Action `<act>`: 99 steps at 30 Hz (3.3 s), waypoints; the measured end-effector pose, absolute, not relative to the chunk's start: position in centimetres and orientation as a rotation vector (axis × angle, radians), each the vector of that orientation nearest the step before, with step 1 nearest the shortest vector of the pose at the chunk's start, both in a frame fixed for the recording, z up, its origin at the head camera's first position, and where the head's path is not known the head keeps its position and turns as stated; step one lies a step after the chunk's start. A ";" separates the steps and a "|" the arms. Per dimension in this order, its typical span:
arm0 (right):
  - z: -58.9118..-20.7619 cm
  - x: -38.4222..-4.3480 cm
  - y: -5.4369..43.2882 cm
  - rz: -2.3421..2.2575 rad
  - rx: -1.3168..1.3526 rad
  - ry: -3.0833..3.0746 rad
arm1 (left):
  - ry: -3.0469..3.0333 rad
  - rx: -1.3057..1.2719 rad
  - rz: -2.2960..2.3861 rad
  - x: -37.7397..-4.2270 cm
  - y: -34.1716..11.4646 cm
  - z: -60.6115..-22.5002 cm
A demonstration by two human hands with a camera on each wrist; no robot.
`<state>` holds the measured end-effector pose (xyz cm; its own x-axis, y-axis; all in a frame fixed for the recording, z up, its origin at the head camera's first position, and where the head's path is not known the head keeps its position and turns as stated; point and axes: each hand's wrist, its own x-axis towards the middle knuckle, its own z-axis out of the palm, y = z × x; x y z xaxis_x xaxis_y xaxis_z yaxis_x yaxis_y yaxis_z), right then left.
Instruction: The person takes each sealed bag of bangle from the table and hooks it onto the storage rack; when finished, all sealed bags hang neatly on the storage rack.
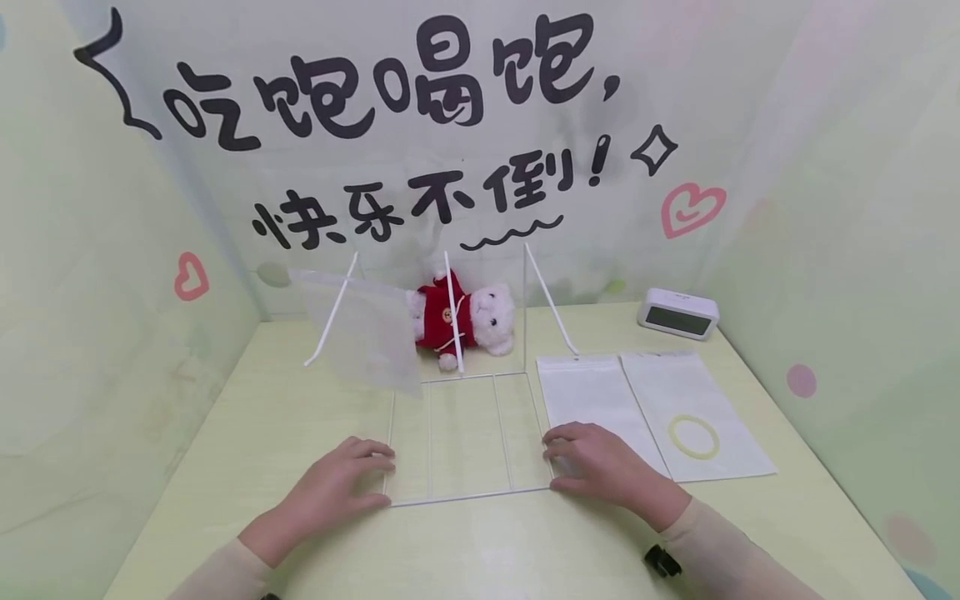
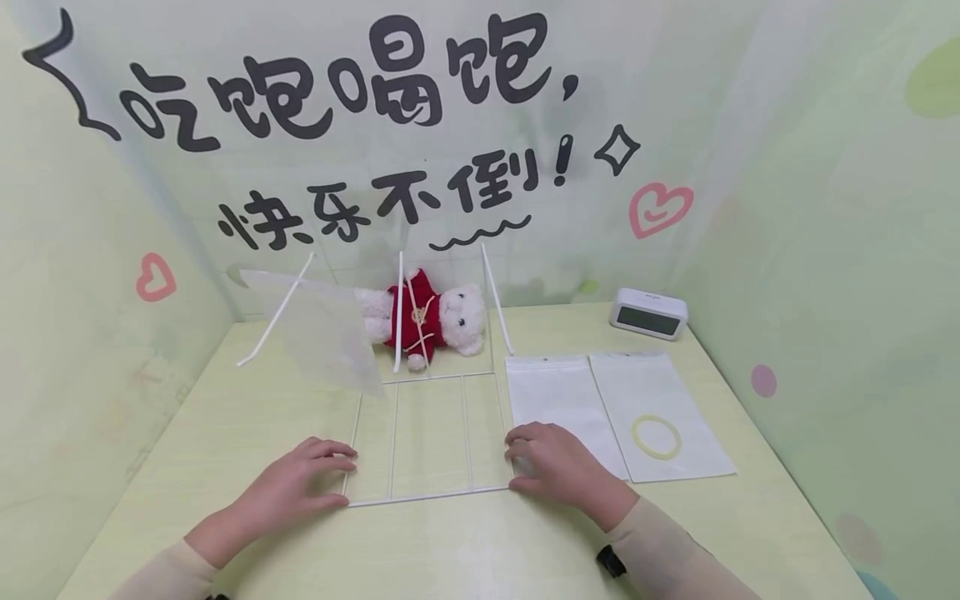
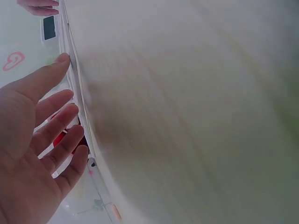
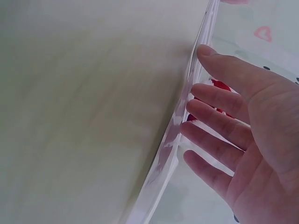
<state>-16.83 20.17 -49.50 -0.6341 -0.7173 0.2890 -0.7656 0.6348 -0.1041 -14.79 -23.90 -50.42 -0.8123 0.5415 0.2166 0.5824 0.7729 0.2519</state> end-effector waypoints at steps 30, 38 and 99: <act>-47.0 -28.1 28.6 0.481 0.780 -2.891 | -2.891 -0.822 -0.421 -14.2 -23.8 -50.0; -47.2 -31.1 30.3 0.532 0.715 -2.989 | -2.891 -0.825 -0.383 -14.1 -23.8 -49.9; -40.9 -25.0 29.0 0.651 0.830 -2.550 | -2.896 -0.808 -0.357 -14.1 -23.8 -50.2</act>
